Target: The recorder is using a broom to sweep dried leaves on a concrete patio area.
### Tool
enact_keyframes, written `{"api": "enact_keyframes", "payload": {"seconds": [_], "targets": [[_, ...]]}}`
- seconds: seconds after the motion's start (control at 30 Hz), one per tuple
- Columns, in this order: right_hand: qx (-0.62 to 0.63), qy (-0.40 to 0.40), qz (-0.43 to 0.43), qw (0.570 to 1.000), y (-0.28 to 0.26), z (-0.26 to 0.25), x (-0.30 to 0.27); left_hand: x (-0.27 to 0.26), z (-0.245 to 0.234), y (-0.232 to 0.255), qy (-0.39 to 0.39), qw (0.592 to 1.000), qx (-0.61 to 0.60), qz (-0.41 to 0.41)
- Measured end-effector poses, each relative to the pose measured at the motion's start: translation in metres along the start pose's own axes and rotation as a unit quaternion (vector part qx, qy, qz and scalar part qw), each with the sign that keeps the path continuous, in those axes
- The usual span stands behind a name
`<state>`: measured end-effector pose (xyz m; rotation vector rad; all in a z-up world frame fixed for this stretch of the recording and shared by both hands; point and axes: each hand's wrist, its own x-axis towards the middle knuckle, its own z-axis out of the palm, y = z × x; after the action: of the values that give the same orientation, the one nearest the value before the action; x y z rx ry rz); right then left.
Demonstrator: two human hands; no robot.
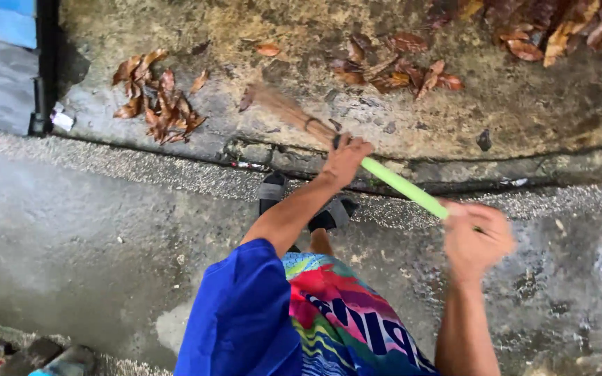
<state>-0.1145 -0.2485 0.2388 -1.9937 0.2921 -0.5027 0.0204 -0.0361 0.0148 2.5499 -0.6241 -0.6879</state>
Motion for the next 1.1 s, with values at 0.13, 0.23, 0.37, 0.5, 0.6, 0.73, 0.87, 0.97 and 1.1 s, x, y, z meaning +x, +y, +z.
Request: {"api": "enact_keyframes", "payload": {"seconds": [0.13,0.23,0.37,0.5,0.6,0.73,0.87,0.97,1.1], "targets": [[0.104,0.013,0.018,0.994,-0.020,-0.023,0.017,-0.001,-0.059,0.056,0.025,0.998,-0.054,0.025],[0.231,0.022,-0.024,0.972,-0.024,-0.011,0.024,0.008,-0.076,0.057,-0.026,0.997,-0.062,0.028],[0.034,-0.018,-0.001,0.999,-0.011,0.028,0.008,0.009,0.008,-0.015,-0.035,0.995,-0.089,0.037],[0.114,-0.026,0.142,0.983,-0.014,0.089,-0.009,-0.041,-0.007,-0.079,-0.001,0.995,-0.097,-0.017],[0.191,-0.050,0.138,0.971,-0.033,0.114,-0.002,-0.054,-0.037,-0.105,-0.045,0.997,-0.041,-0.047],[0.107,-0.013,0.040,0.993,-0.090,0.089,0.024,-0.045,-0.072,-0.079,0.060,0.997,-0.040,0.001],[0.069,0.013,-0.038,0.997,-0.132,0.075,0.041,-0.020,-0.151,-0.023,0.089,0.988,-0.091,0.086],[0.030,0.017,-0.062,0.998,-0.121,0.089,0.040,0.015,-0.158,-0.018,0.090,0.982,-0.118,0.113],[-0.080,-0.057,0.024,0.995,-0.103,0.138,0.049,0.085,-0.069,-0.080,0.073,0.983,-0.094,0.138]]}}
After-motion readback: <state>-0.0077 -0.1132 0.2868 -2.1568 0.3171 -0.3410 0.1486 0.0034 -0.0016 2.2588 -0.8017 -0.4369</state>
